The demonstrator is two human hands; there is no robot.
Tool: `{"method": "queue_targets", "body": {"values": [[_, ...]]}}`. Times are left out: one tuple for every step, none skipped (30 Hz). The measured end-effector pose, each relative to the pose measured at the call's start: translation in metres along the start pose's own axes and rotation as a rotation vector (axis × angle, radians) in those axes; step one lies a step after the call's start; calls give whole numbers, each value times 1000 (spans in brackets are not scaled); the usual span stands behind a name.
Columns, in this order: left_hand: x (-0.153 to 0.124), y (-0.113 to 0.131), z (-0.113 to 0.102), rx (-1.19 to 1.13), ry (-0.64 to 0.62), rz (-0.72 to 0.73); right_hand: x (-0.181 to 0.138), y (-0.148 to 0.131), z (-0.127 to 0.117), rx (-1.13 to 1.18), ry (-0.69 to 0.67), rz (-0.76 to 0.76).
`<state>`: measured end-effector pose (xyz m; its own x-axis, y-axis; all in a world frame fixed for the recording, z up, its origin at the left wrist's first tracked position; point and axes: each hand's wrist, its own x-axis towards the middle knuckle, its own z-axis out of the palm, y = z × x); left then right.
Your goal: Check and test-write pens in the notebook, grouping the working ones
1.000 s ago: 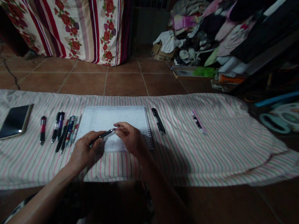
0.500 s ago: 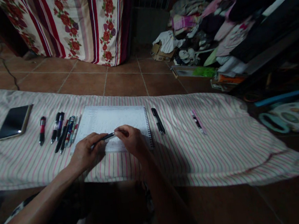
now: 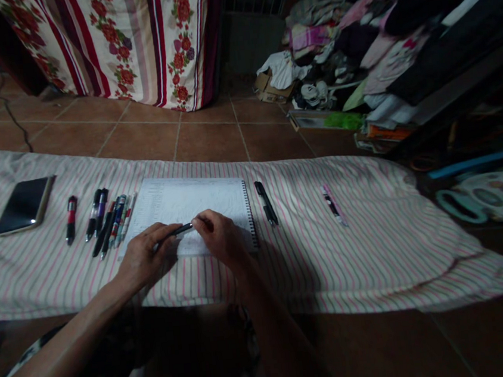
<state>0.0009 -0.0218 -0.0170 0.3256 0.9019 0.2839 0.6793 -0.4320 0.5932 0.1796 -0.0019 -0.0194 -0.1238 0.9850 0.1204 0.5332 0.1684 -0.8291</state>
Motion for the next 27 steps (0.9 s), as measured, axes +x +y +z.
{"method": "queue_targets", "body": {"values": [[0, 0, 0, 1, 3, -6, 0, 1, 0, 51, -4, 12], [0, -1, 1, 2, 7, -10, 1, 1, 1, 110, -7, 22], [0, -1, 1, 4, 11, -14, 1, 2, 1, 168, -8, 30], [0, -1, 1, 5, 16, -17, 1, 2, 1, 218, -8, 39], [0, -2, 2, 6, 19, -18, 2, 2, 1, 257, -7, 48], [0, -2, 2, 6, 20, -20, 2, 2, 2, 284, -5, 56], [0, -2, 2, 6, 19, -21, 2, 1, 2, 303, -6, 61], [0, -2, 2, 5, 17, -22, 2, 0, 2, 314, -9, 64], [0, -2, 2, 5, 14, -24, 2, -1, 2, 318, -8, 66], [0, -2, 2, 3, 10, -25, 2, -2, 2, 317, -3, 71], [0, -1, 2, 2, 8, -27, 2, -2, 2, 308, 5, 80], [0, -1, 3, 3, 7, -28, 2, -3, 2, 296, 14, 93], [0, 0, 3, 5, 6, -28, 2, -3, 3, 284, 22, 110], [0, 0, 3, 9, 6, -27, 2, -3, 3, 279, 27, 131], [-1, 1, 3, 13, 7, -24, 2, -3, 3, 284, 27, 154], [-1, 1, 4, 19, 7, -19, 2, -3, 3, 301, 23, 173], [-1, 1, 4, 23, 10, -12, 2, -3, 4, 326, 23, 187], [-1, 2, 5, 26, 13, -4, 2, -2, 4, 351, 26, 196], [-2, 2, 5, 29, 15, 1, 2, -2, 4, 370, 32, 199], [-2, 3, 6, 34, 14, 1, 1, -1, 3, 383, 38, 196], [-3, 4, 6, 41, 8, -3, 1, -1, 3, 392, 45, 189], [-3, 5, 5, 49, -1, -13, 0, -1, 3, 402, 48, 180], [-4, 7, 5, 62, -11, -23, -2, -2, 2, 414, 46, 171], [-5, 9, 4, 76, -23, -32, -3, -3, 2, 429, 43, 161], [-7, 11, 2, 89, -33, -36, -6, -5, 1, 447, 40, 151], [-9, 13, 0, 97, -37, -34, -9, -7, 1, 462, 35, 142], [-12, 15, -2, 102, -38, -26, -12, -10, 0, 471, 32, 133]]}}
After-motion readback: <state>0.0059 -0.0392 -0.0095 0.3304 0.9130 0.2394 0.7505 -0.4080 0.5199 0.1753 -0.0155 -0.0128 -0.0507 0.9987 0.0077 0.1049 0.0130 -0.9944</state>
